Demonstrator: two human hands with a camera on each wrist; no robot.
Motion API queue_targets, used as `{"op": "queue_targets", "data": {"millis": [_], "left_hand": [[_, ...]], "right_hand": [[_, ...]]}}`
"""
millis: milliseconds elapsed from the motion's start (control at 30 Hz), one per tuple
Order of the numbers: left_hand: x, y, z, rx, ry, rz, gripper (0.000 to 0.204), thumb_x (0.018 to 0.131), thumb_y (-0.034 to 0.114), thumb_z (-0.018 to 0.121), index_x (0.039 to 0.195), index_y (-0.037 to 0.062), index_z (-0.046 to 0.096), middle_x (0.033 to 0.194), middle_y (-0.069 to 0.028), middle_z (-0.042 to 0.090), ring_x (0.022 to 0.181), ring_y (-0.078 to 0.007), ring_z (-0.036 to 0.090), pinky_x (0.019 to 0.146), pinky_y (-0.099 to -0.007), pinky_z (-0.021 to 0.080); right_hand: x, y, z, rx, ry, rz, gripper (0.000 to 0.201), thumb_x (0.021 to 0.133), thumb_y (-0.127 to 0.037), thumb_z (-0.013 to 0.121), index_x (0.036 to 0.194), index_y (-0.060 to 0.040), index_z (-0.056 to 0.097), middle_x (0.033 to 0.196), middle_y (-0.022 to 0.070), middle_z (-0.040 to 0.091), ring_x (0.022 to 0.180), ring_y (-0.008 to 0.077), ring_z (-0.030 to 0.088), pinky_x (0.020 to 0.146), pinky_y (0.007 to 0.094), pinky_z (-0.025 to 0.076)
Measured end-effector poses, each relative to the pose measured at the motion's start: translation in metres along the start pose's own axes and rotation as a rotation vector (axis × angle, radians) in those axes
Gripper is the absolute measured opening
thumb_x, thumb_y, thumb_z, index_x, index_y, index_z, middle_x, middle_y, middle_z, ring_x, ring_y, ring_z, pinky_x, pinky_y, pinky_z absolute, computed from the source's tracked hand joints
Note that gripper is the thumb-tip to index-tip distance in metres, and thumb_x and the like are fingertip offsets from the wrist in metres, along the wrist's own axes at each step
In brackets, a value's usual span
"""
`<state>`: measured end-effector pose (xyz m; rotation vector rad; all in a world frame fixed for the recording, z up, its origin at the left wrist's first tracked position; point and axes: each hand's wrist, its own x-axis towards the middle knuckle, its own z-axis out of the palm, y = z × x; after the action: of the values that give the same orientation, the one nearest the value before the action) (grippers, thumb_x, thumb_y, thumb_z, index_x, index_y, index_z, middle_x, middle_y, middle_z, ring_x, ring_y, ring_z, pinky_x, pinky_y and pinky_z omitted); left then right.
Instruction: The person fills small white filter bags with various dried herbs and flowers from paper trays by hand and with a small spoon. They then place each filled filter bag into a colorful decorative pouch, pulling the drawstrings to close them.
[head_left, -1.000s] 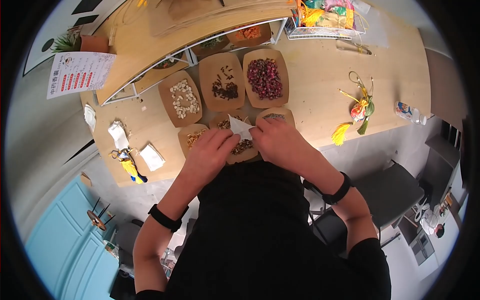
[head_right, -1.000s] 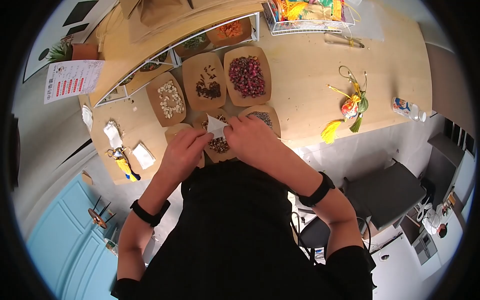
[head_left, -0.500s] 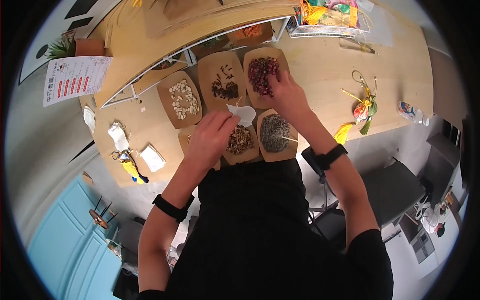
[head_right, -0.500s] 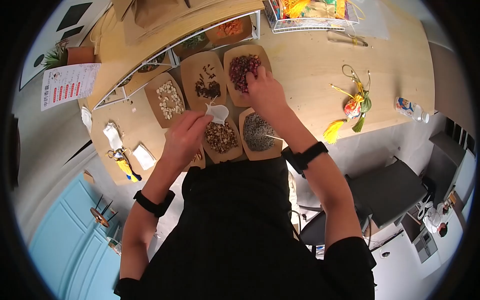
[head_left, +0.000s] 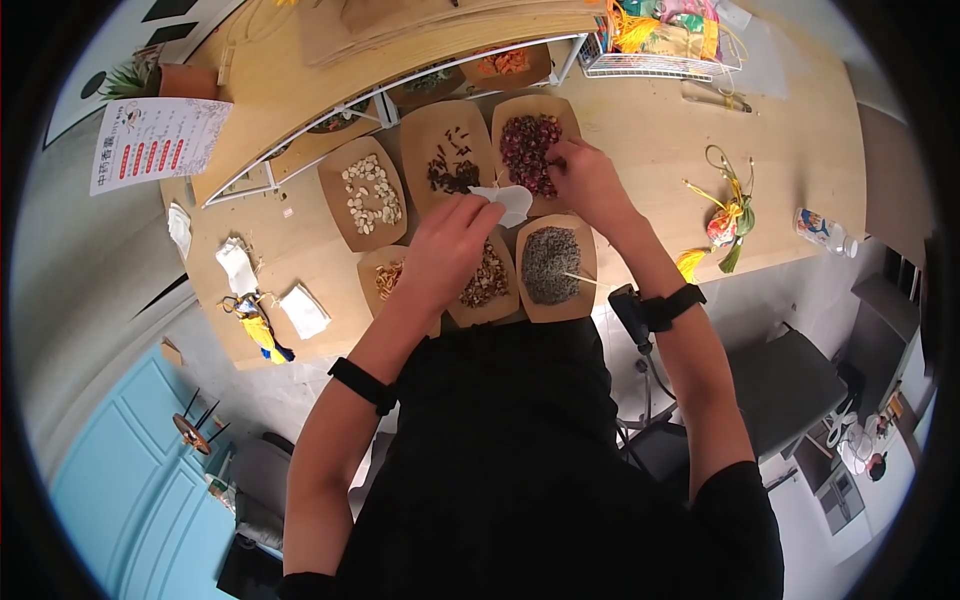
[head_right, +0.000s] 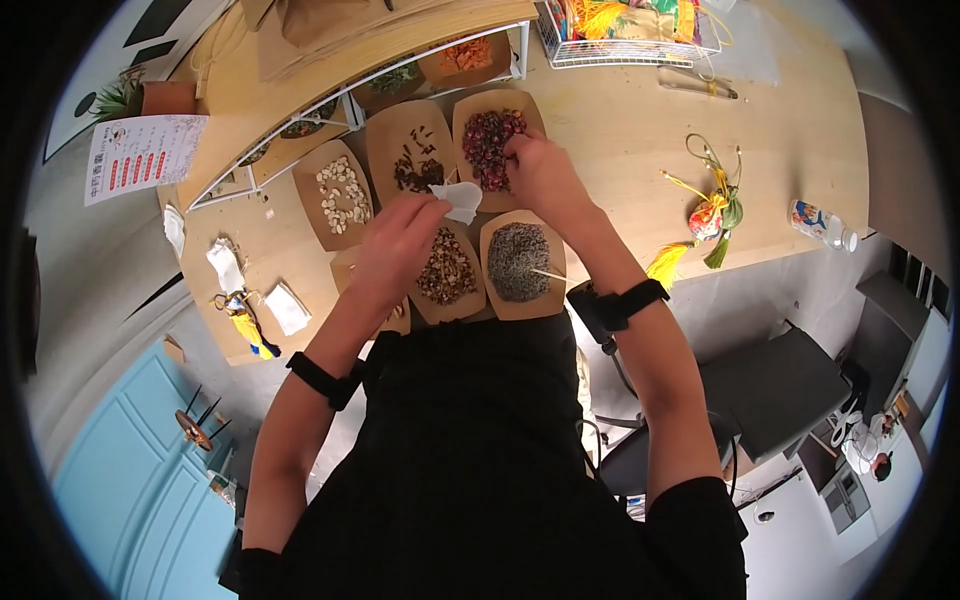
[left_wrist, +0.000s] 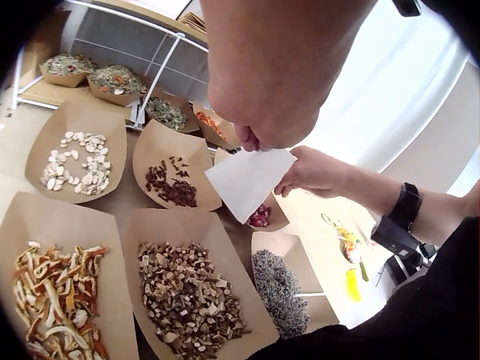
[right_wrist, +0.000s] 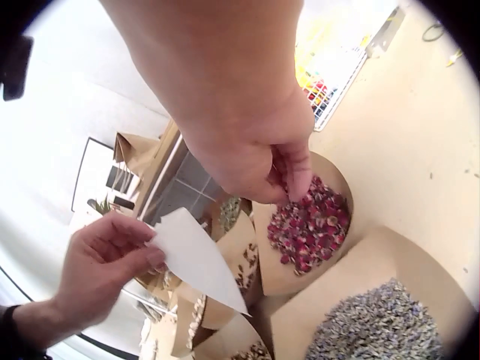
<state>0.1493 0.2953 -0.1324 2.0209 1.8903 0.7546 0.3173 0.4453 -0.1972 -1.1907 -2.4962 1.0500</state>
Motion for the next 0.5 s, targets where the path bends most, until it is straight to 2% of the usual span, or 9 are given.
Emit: {"op": "queue_targets", "data": {"millis": [167,233,367,467,500], "left_hand": [[0.008,0.000,0.009,-0.029,-0.012,0.012,0.022,0.075,-0.004,0.064,0.096,0.0027,0.062,0.091,-0.0104,0.060,0.084,-0.0298,0.061,0.071,-0.0389,0.052],[0.010,0.002,0.009,-0.043,0.003,0.025,0.021,0.075,-0.004,0.063,0.096,0.0027,0.061,0.090,-0.0106,0.059,0.083,-0.0300,0.061,0.071,-0.0391,0.052],[0.014,0.005,0.009,-0.029,0.013,0.030,0.021,0.075,-0.004,0.064,0.095,0.0022,0.061,0.091,-0.0105,0.060,0.084,-0.0299,0.061,0.071,-0.0391,0.052],[0.009,0.003,0.010,-0.040,0.032,0.011,0.021,0.075,-0.005,0.065,0.094,0.0020,0.061,0.091,-0.0108,0.060,0.084,-0.0301,0.061,0.071,-0.0391,0.052],[0.008,0.002,0.009,-0.053,0.038,0.006,0.021,0.074,-0.005,0.065,0.094,0.0020,0.061,0.091,-0.0110,0.060,0.084,-0.0303,0.061,0.071,-0.0391,0.052]], "right_hand": [[-0.012,-0.054,-0.050,0.166,-0.023,-0.023,0.015,0.080,-0.004,0.067,0.095,-0.0003,0.065,0.091,0.0157,0.063,0.080,0.0334,0.064,0.070,0.0395,0.052],[-0.016,-0.069,-0.054,0.138,-0.073,-0.211,0.015,0.081,-0.002,0.066,0.096,0.0007,0.065,0.088,0.0145,0.062,0.077,0.0321,0.063,0.067,0.0377,0.052],[-0.019,-0.080,-0.059,0.077,-0.154,-0.206,0.012,0.082,-0.004,0.062,0.093,0.0000,0.066,0.091,0.0164,0.063,0.086,0.0358,0.063,0.075,0.0433,0.051],[-0.018,-0.076,-0.058,0.238,-0.127,-0.187,0.012,0.082,-0.003,0.062,0.093,0.0005,0.064,0.088,0.0164,0.061,0.085,0.0368,0.063,0.075,0.0429,0.051],[-0.015,-0.067,-0.055,0.329,-0.052,-0.080,0.013,0.082,-0.005,0.063,0.093,0.0004,0.064,0.087,0.0170,0.061,0.083,0.0371,0.063,0.076,0.0430,0.052]]}}
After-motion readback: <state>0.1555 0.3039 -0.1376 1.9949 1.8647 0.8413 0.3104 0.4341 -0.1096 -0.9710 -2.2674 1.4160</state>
